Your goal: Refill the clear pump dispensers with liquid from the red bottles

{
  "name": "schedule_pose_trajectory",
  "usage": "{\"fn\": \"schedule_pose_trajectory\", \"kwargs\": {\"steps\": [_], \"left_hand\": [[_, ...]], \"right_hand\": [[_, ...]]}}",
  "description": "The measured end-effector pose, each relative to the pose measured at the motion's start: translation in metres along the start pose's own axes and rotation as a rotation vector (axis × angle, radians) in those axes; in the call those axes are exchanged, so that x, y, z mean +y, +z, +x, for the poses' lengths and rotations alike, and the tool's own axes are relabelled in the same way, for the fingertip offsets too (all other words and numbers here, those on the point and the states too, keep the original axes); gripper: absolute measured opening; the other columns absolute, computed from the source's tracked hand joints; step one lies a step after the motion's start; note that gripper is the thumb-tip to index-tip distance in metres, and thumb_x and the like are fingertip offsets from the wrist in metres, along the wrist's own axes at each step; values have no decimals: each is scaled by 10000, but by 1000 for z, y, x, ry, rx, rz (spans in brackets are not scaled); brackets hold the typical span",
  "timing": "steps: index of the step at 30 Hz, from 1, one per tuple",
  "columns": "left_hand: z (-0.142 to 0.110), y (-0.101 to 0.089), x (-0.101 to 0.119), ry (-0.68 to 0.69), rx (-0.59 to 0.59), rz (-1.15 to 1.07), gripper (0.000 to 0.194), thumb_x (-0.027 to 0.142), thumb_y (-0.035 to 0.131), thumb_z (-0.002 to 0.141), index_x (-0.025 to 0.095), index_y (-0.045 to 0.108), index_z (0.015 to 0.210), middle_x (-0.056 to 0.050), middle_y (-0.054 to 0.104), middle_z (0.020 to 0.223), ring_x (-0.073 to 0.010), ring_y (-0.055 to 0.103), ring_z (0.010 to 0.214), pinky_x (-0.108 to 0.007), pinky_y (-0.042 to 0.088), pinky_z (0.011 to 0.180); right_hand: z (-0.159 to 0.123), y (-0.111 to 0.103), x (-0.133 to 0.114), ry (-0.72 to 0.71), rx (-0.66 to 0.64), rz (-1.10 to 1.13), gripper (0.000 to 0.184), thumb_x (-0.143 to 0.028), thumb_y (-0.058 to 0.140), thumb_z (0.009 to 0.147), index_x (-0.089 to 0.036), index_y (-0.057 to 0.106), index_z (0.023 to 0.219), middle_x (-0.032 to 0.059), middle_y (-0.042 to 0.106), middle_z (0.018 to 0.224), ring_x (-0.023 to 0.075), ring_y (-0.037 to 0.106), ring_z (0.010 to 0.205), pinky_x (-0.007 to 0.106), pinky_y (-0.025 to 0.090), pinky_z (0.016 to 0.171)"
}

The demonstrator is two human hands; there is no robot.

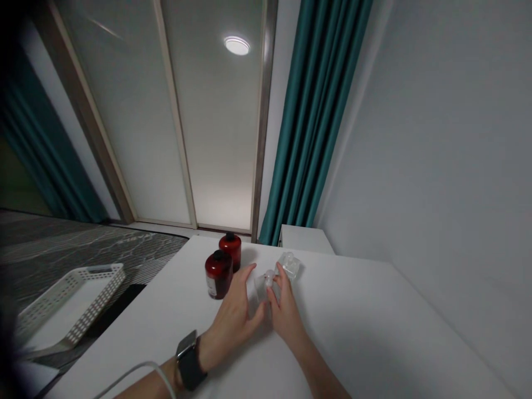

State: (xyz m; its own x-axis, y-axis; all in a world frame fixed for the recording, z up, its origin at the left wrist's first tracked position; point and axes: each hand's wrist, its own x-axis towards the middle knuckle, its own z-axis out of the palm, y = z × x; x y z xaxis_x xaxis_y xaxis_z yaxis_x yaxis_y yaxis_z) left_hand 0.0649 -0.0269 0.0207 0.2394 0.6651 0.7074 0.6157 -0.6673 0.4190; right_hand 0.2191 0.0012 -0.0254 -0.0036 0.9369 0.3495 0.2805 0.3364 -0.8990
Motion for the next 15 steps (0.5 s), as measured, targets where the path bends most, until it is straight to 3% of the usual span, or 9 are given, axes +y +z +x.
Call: {"fn": "schedule_pose_trajectory", "kwargs": {"steps": [3,7,9,11,15], "left_hand": [[6,-27,-5,195,40,68,641,140,542,850,135,287,1439,-181,536,1286,-314,515,1210,-519,476,1017],[5,-57,-41,353,211,219,601,140,596,843,194,362,1393,-137,547,1221,-291,535,1143,-479,479,976],[1,-62,-64,238,285,253,659,208,645,832,218,325,1408,-141,507,1259,-304,520,1167,-485,476,980],[-4,-60,-85,49,276,234,729,296,670,825,207,272,1429,-158,468,1294,-333,493,1211,-522,451,1017],[-10,-47,-104,-186,128,95,859,389,711,776,158,237,1455,-181,457,1333,-367,498,1239,-565,426,1044]], "right_hand": [[0,0,2,-8,-8,-1,597,-406,465,955,-237,279,1497,140,555,1358,257,543,1281,487,356,1129],[0,-1,3,-9,-59,-15,678,-386,514,932,-234,218,1522,149,533,1401,258,498,1331,504,318,1148],[-1,-1,1,18,-91,-8,777,-357,583,888,-244,172,1538,147,535,1404,265,501,1327,508,343,1132],[-1,0,-4,45,-101,-7,872,-324,647,832,-252,150,1544,143,534,1405,275,510,1316,510,360,1121],[3,4,-14,69,-107,-80,949,-292,697,761,-236,158,1540,135,537,1388,282,508,1313,509,317,1150]]}}
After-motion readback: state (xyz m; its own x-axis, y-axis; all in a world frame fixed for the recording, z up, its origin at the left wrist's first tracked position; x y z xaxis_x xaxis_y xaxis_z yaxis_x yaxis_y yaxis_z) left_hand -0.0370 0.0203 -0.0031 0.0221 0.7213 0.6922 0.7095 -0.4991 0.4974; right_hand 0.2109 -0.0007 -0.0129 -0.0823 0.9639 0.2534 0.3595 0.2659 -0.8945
